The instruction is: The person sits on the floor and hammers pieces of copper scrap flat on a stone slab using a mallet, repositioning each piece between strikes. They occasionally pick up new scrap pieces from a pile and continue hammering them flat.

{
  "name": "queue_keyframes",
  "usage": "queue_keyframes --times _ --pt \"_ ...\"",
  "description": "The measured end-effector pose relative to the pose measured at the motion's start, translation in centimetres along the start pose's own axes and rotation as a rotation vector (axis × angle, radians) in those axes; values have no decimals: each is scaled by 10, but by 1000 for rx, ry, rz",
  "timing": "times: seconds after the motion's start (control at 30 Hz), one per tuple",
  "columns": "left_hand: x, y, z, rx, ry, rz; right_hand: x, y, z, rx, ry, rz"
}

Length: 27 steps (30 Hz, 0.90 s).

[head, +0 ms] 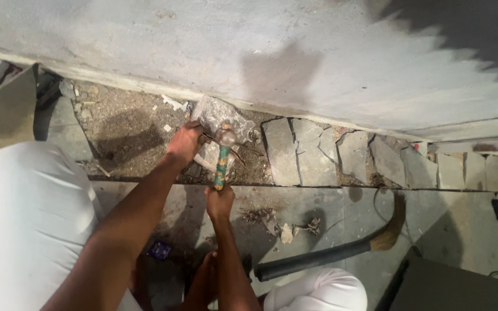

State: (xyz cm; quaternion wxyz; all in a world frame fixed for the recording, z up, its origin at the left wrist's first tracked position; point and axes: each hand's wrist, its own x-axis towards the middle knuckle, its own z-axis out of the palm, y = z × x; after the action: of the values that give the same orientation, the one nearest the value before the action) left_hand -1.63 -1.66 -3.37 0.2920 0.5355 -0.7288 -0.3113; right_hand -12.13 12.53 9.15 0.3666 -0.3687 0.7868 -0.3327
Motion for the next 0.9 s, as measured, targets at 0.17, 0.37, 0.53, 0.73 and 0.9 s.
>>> queue_keyframes --times 0.17,0.37,0.53,0.73,0.9 --pt "6 1 -3 -11 66 73 2 -16 -16 160 66 -173" --pt "4 7 -15 135 66 98 6 -12 -6 244 82 -344" --pt "7 8 -12 118 -6 36 -1 -10 2 73 1 -103" --pt "12 1 -8 142 -37 1 1 -25 -20 205 43 14" --pt "7 2 -9 97 53 44 6 -22 -17 446 0 -120"
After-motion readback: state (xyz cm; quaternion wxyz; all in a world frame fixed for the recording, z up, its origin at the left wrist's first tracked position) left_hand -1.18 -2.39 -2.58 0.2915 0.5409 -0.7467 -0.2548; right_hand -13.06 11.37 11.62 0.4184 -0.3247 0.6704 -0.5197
